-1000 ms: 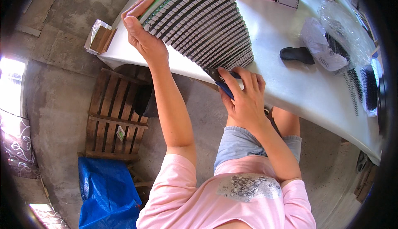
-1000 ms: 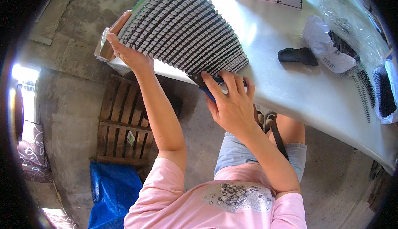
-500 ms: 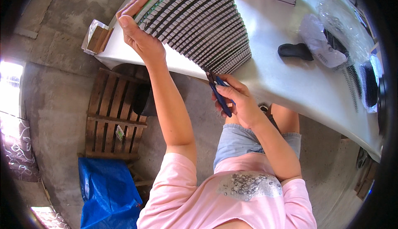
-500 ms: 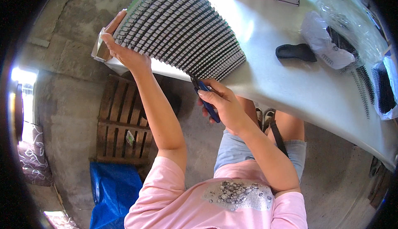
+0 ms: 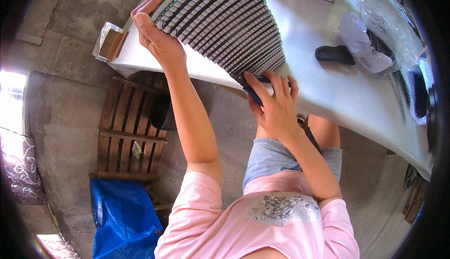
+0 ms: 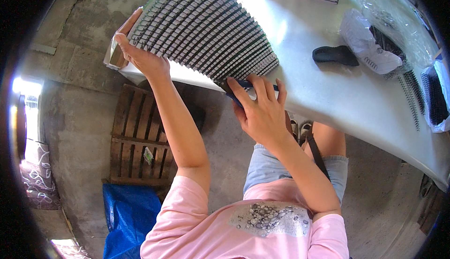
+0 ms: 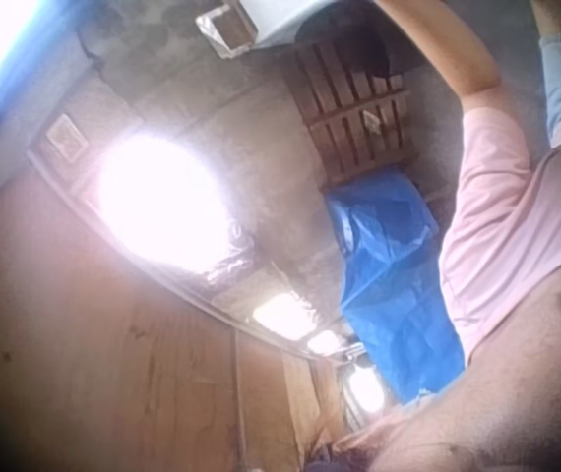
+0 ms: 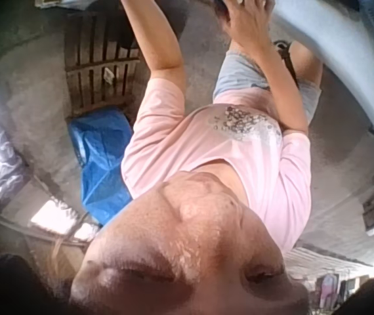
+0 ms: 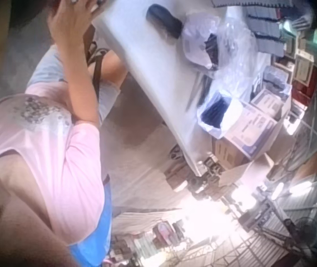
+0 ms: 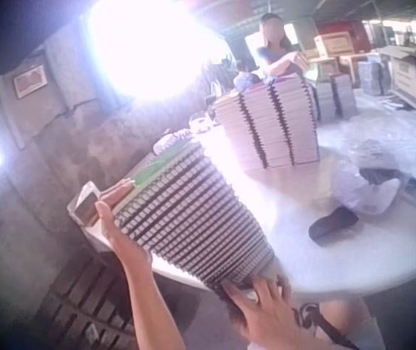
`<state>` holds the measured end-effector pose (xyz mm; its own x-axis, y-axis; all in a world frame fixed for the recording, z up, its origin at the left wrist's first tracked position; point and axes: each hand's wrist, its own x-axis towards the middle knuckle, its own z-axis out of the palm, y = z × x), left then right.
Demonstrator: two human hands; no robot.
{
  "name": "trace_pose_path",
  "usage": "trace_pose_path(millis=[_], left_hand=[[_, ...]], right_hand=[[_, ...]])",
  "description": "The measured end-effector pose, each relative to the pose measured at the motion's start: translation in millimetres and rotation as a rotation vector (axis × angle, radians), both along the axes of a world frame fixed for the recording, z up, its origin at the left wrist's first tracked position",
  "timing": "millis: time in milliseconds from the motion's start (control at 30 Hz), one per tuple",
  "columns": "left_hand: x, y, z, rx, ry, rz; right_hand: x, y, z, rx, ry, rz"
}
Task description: The person trims the excess metal spiral binding from a stack of notebooks using a pair of side-cutting pliers.
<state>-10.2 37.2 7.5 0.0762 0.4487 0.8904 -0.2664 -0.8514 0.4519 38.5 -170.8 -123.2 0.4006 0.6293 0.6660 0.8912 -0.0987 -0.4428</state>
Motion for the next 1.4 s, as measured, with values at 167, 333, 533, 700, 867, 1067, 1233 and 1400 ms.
trace_pose_path(millis=[167, 333, 533, 700, 867, 1067, 1233, 1400], left_hand=[[0, 0, 1, 0.001, 0.027, -0.006], [0, 3, 1, 0.013, 0.007, -0.034], [3, 1, 0, 0.012, -0.002, -0.034], [1, 3, 0, -0.005, -0.008, -0.037], [0, 5, -1, 0.018, 0.000, -0.015], [0, 4, -1, 0.004, 0.011, -0.010], [0, 4, 1, 0.000, 0.017, -0.023], [-1, 2, 0, -0.017, 0.025, -0.029]], right_hand=[[5, -3, -2, -0.048, -0.012, 0.041], [3, -3, -2, -0.031, 0.013, 0.087], [-4, 4, -10, 0.144, 0.730, 0.395], [-10, 0, -7, 0.083, 1.203, 0.517], [-6, -7, -13, 0.055, 0.256, 0.048], [-4, -4, -12, 0.017, 0.096, 0.008], [-2, 0, -11, 0.015, 0.024, -0.002], [2, -3, 4, -0.169, 1.432, 0.563]])
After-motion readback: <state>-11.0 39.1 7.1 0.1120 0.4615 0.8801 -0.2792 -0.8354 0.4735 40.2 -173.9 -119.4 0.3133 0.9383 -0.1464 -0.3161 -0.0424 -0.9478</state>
